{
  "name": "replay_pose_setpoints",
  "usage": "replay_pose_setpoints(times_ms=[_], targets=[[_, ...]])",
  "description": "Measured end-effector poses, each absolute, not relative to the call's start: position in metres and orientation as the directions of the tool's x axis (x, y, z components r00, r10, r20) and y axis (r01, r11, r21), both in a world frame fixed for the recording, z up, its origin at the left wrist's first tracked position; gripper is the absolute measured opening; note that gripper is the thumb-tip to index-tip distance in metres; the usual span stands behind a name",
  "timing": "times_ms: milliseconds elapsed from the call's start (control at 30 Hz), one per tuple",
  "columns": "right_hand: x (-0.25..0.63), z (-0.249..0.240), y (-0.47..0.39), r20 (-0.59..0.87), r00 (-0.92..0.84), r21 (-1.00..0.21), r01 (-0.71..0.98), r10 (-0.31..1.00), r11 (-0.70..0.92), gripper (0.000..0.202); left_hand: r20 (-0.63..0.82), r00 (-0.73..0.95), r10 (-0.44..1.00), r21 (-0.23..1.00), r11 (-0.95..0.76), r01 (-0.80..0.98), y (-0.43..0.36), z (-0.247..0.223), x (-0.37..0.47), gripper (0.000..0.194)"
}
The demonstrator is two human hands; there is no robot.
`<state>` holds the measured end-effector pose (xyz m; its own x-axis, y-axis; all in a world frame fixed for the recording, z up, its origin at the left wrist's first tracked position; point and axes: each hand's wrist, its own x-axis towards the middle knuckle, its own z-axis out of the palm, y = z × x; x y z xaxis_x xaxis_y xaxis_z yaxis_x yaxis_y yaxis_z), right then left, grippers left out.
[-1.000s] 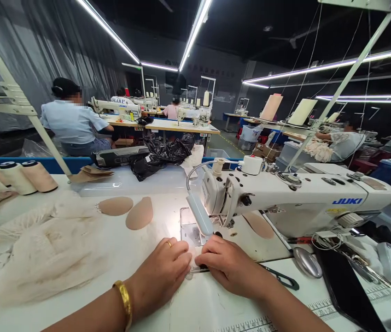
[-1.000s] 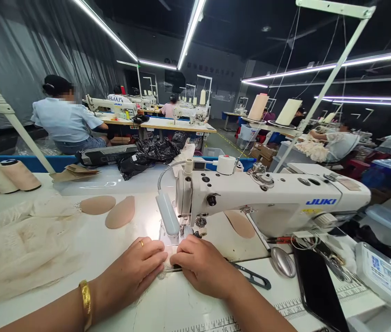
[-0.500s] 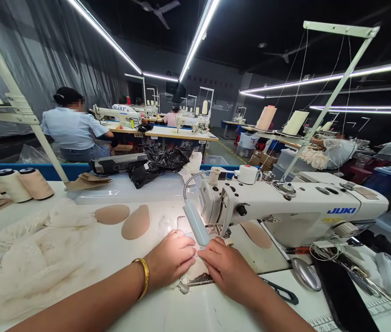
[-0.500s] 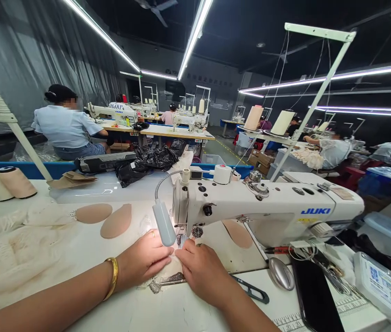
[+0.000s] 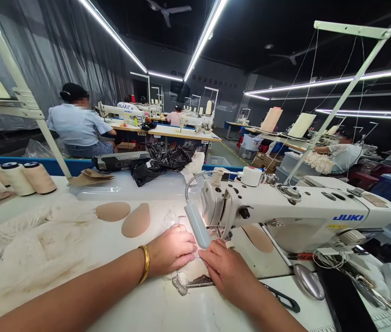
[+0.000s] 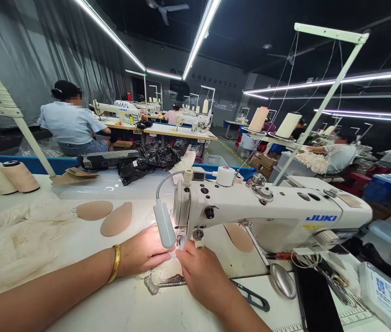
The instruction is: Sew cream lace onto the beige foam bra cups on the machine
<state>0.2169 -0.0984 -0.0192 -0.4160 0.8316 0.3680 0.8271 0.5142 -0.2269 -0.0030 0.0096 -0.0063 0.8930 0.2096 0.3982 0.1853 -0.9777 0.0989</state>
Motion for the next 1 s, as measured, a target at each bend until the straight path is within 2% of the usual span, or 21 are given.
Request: replay_pose_setpoints(times_ms=[200,333,467,533,633,667,700,733,767,800,833,867,900,933,1000], targets=[[0.215,-0.019,-0.098,0.372,-0.392,-0.261,0.826,0.841,0.5,0.025,0.414,0.871,0.266,0.105,-0.964,0.244,0.011,-0.004,-0.002,0.014],[0.215,-0.019,-0.098,0.385,-0.384,-0.292,0.812,0.839,0.505,0.025,0.431,0.831,0.352,0.152,-0.936,0.318,0.007,-0.007,0.0,0.013],[0.213,-0.021,-0.099,0.408,-0.362,-0.384,0.765,0.839,0.517,0.027,0.444,0.799,0.405,0.189,-0.914,0.358,0.004,-0.008,-0.005,0.018],[0.207,-0.02,-0.102,0.389,-0.292,-0.51,0.721,0.874,0.468,0.024,0.458,0.785,0.418,0.207,-0.909,0.363,-0.003,-0.004,-0.014,0.024],[0.191,-0.013,-0.108,0.215,-0.159,-0.828,0.493,0.964,0.266,0.027,0.489,0.773,0.404,0.258,-0.914,0.314,-0.036,0.002,-0.035,0.029],[0.184,-0.009,-0.111,0.139,-0.134,-0.909,0.376,0.981,0.18,0.033,0.5,0.758,0.418,0.332,-0.901,0.279,-0.053,0.002,-0.041,0.03],[0.176,-0.004,-0.115,0.077,-0.12,-0.96,0.261,0.99,0.106,0.038,0.495,0.736,0.462,0.463,-0.857,0.226,-0.073,0.001,-0.047,0.031],[0.168,0.0,-0.12,0.034,-0.109,-0.985,0.163,0.993,0.051,0.042,0.459,0.711,0.533,0.642,-0.752,0.15,-0.093,-0.001,-0.05,0.033],[0.159,0.003,-0.125,0.01,-0.097,-0.995,0.094,0.995,0.019,0.044,0.357,0.702,0.616,0.827,-0.558,0.07,-0.114,-0.004,-0.053,0.032],[0.15,0.005,-0.132,0.002,-0.084,-0.999,0.047,0.996,0.006,0.045,0.177,0.719,0.672,0.966,-0.257,0.002,-0.132,-0.006,-0.053,0.033],[0.142,0.005,-0.139,0.012,-0.066,-1.0,0.013,0.998,0.012,0.046,-0.006,0.71,0.704,0.996,0.069,-0.06,-0.147,-0.009,-0.053,0.041],[0.134,0.003,-0.148,0.033,-0.04,-0.999,-0.013,0.999,0.032,0.046,-0.151,0.688,0.71,0.931,0.336,-0.141,-0.159,-0.01,-0.051,0.046],[0.127,-0.002,-0.157,0.059,-0.005,-0.998,-0.035,0.998,0.059,0.046,-0.247,0.652,0.717,0.824,0.51,-0.248,-0.166,-0.009,-0.05,0.05],[0.12,-0.01,-0.167,0.085,0.038,-0.995,-0.057,0.996,0.088,0.046,-0.296,0.591,0.75,0.725,0.58,-0.372,-0.168,-0.006,-0.048,0.049],[0.111,-0.027,-0.185,0.123,0.127,-0.987,-0.09,0.984,0.135,0.047,-0.316,0.418,0.852,0.625,0.518,-0.583,-0.165,0.003,-0.047,0.04]])
